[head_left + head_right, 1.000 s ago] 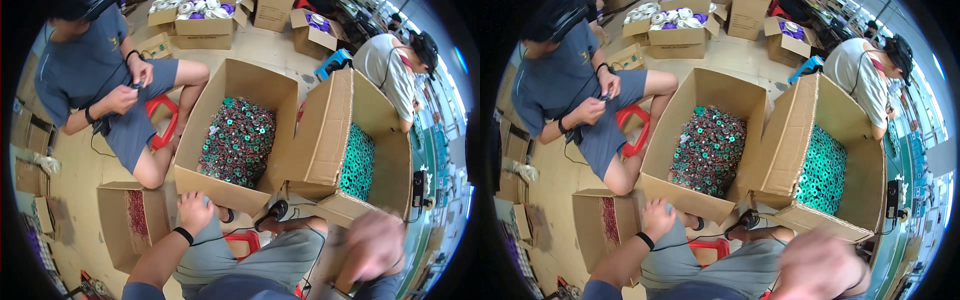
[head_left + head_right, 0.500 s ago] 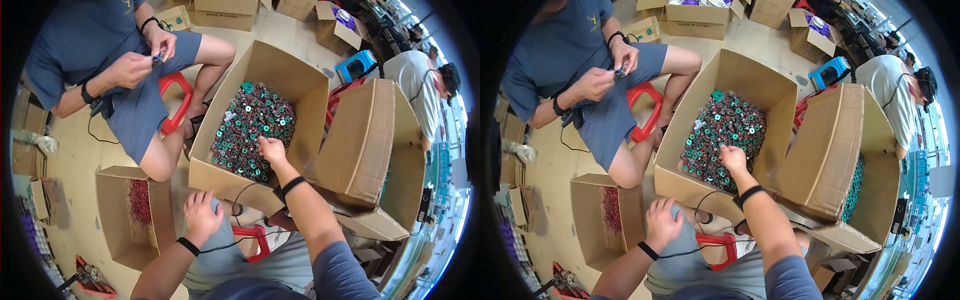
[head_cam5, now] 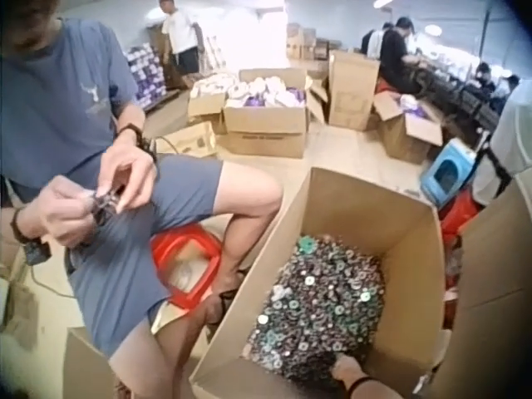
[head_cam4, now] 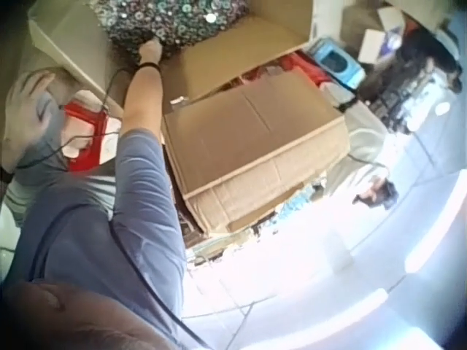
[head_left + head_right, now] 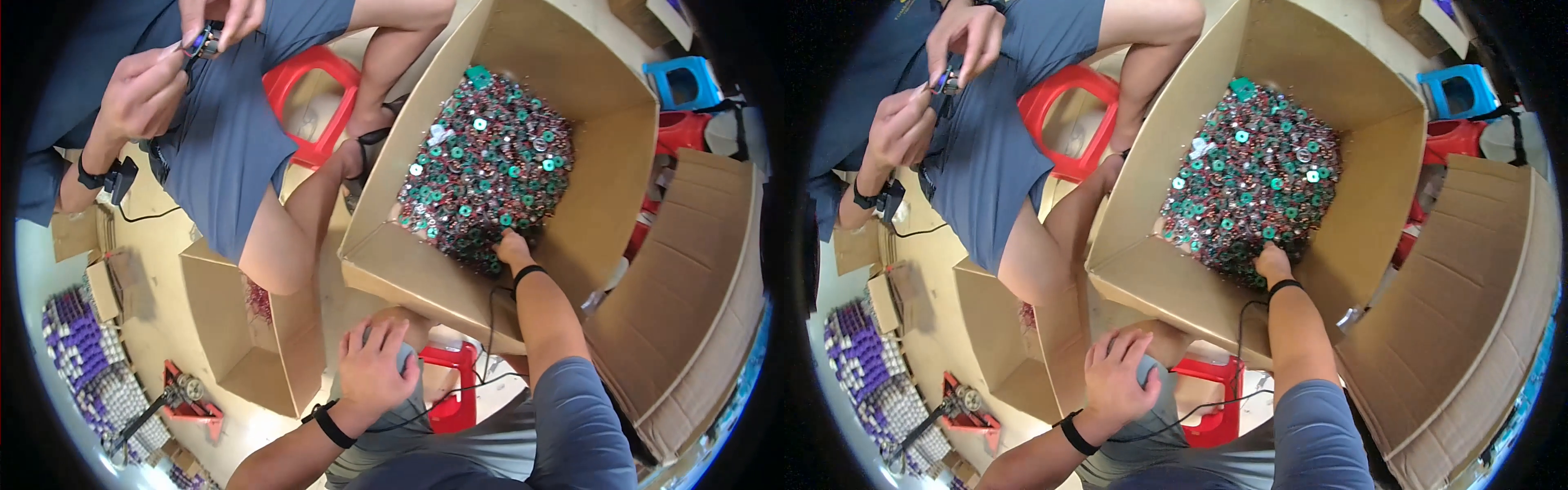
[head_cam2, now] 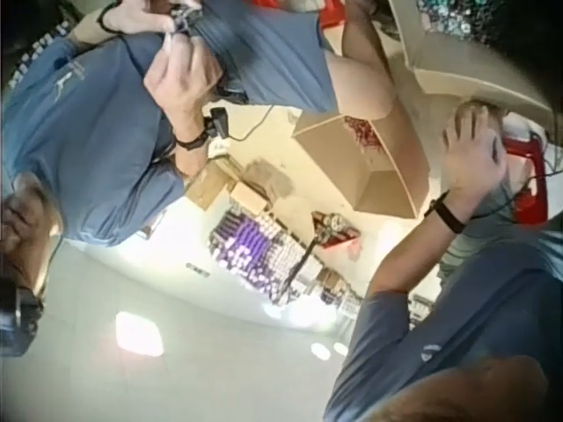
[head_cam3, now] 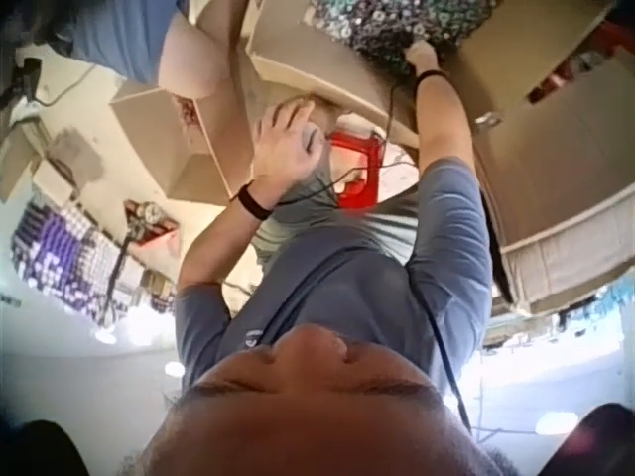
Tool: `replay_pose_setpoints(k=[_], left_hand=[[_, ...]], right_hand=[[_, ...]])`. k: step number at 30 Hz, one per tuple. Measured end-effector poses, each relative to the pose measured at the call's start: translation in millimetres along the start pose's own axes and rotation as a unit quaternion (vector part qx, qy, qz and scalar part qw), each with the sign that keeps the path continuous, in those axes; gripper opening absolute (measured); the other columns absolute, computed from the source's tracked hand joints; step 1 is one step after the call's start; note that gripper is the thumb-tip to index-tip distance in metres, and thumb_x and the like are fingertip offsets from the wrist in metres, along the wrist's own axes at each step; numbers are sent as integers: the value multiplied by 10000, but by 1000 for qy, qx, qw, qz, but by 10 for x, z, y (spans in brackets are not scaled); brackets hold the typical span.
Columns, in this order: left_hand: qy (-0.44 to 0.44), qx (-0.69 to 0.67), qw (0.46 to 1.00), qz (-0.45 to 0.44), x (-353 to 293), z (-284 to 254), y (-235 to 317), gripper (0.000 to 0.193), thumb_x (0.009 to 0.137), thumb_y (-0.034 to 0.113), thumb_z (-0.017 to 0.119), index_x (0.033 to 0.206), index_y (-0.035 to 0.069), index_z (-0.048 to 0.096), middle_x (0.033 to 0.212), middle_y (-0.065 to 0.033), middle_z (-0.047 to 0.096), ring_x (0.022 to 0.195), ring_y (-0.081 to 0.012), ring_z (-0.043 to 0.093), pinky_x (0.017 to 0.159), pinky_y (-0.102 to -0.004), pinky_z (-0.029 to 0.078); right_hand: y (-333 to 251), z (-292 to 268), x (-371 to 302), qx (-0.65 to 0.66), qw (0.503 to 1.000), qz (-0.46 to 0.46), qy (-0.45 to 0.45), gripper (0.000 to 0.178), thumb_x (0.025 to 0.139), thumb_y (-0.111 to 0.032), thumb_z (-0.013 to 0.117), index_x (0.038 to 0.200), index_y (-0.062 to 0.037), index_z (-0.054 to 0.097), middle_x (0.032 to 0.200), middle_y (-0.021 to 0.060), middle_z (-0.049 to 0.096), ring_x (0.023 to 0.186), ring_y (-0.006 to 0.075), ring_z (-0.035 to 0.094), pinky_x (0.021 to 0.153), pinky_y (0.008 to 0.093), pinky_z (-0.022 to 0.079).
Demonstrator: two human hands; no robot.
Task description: The person assembles small plastic parts by hand.
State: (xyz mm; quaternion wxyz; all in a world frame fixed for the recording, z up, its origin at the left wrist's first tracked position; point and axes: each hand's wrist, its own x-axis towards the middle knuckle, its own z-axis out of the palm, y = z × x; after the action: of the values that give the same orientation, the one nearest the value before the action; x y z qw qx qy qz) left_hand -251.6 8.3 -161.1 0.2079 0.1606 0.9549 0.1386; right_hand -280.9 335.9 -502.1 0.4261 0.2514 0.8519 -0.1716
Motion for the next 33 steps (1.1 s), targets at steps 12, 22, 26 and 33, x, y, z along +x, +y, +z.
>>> replay_pose_setpoints(k=[12, 22, 26, 33], left_hand=[[29, -24, 999, 8, -44, -11, 55, 478, 767, 275, 703, 1218, 119, 673, 1241, -52, 639, 1244, -315, 526, 1005, -536, 432], [89, -29, 994, 60, -437, 202, 172, 507, 816, 337, 668, 1278, 128, 656, 1278, -61, 631, 1294, -308, 494, 1067, -527, 376], [80, -84, 991, 61, -623, 95, 140, 509, 838, 281, 674, 1321, 131, 614, 1328, -86, 592, 1319, -302, 476, 1111, -541, 340], [-205, -739, 639, -63, -1433, -284, 389, 442, 1009, 282, 617, 1426, 152, 544, 1396, -118, 530, 1204, -274, 594, 1021, -485, 494]], right_hand=[[-294, -252, -663, 132, 980, 3, 148, 124, 842, -185, 713, 917, -120, 788, 1004, 146, 750, 1007, 324, 709, 903, 410, 560], [-548, -1231, -2820, 539, 801, -132, 225, 178, 1005, -178, 645, 940, -29, 714, 790, 10, 725, 666, 62, 633, 632, 240, 531], [-586, -1253, -4058, 587, 742, -238, 221, 184, 1023, -165, 630, 1000, 1, 706, 845, 16, 722, 710, 56, 617, 657, 216, 512], [-306, -695, -5893, 690, 639, -328, 84, 181, 1025, -120, 622, 1101, 25, 699, 911, 73, 739, 776, 103, 659, 730, 253, 544]])
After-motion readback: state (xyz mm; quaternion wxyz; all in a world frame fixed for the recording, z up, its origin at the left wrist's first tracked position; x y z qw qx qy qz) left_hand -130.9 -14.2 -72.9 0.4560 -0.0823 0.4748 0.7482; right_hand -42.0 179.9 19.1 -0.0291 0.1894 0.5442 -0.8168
